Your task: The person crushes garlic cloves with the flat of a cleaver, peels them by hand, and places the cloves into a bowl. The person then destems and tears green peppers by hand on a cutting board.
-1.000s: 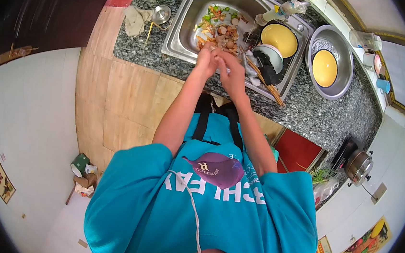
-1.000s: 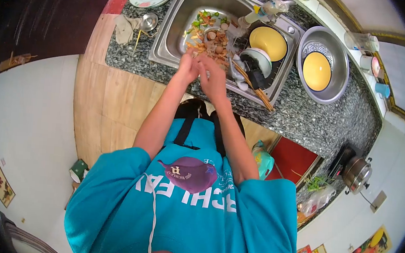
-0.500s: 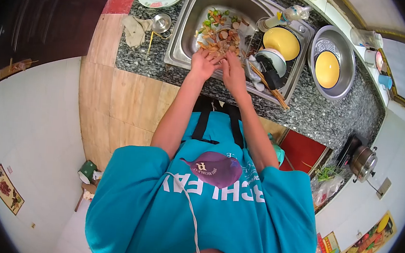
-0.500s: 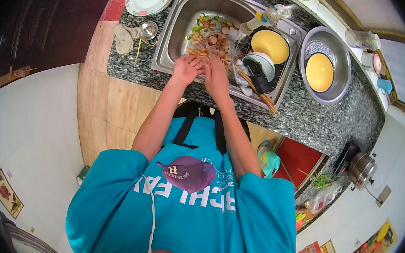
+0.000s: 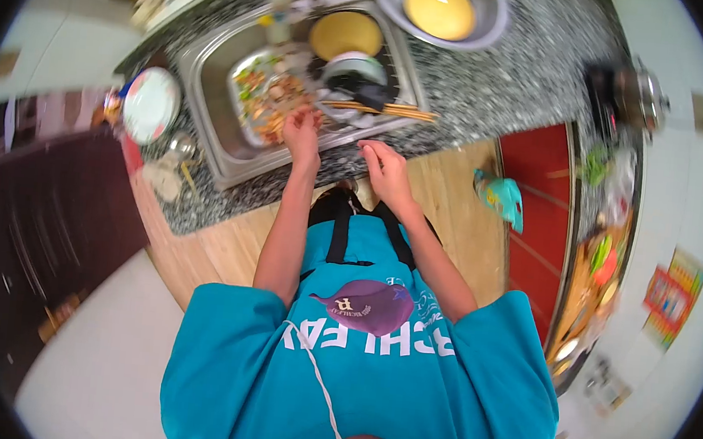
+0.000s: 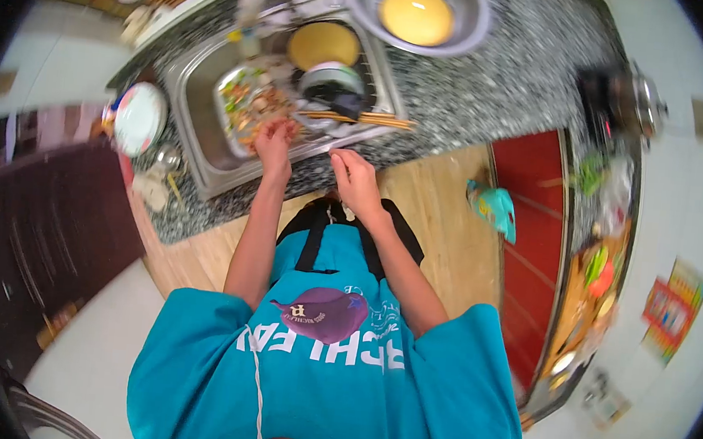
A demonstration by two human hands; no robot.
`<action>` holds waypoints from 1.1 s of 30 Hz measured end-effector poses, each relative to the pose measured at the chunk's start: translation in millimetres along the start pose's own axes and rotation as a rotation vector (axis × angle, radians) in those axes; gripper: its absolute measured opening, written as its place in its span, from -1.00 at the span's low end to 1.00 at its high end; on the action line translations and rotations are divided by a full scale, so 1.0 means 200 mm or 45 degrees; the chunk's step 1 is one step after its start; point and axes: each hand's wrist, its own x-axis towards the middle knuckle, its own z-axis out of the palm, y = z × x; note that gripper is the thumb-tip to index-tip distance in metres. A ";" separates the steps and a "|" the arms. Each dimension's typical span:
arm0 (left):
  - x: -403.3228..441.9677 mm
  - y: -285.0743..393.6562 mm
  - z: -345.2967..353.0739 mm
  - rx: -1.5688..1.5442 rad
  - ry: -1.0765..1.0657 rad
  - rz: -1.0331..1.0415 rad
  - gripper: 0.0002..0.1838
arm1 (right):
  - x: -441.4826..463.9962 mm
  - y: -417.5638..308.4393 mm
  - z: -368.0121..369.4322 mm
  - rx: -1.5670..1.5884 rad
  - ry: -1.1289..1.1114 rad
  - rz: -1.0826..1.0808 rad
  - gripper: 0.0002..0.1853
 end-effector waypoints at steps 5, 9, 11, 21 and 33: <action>-0.47 -0.21 0.46 0.620 -0.673 -0.012 -0.63 | -0.32 0.28 -0.32 0.563 0.541 0.318 -0.72; -0.86 -0.64 0.73 0.936 -0.944 -0.020 -0.67 | -0.71 0.41 -0.68 0.441 0.766 0.393 -0.73; -1.11 -0.93 0.82 0.760 -0.912 0.113 -0.72 | -0.94 0.53 -0.86 0.468 0.877 0.409 -0.74; -2.08 -1.68 1.06 1.244 -1.791 -0.051 -0.73 | -1.87 1.07 -1.37 0.705 1.451 0.544 -0.75; -2.71 -2.23 1.66 1.278 -2.082 -0.306 -0.70 | -2.13 1.33 -2.08 0.592 1.601 0.596 -0.80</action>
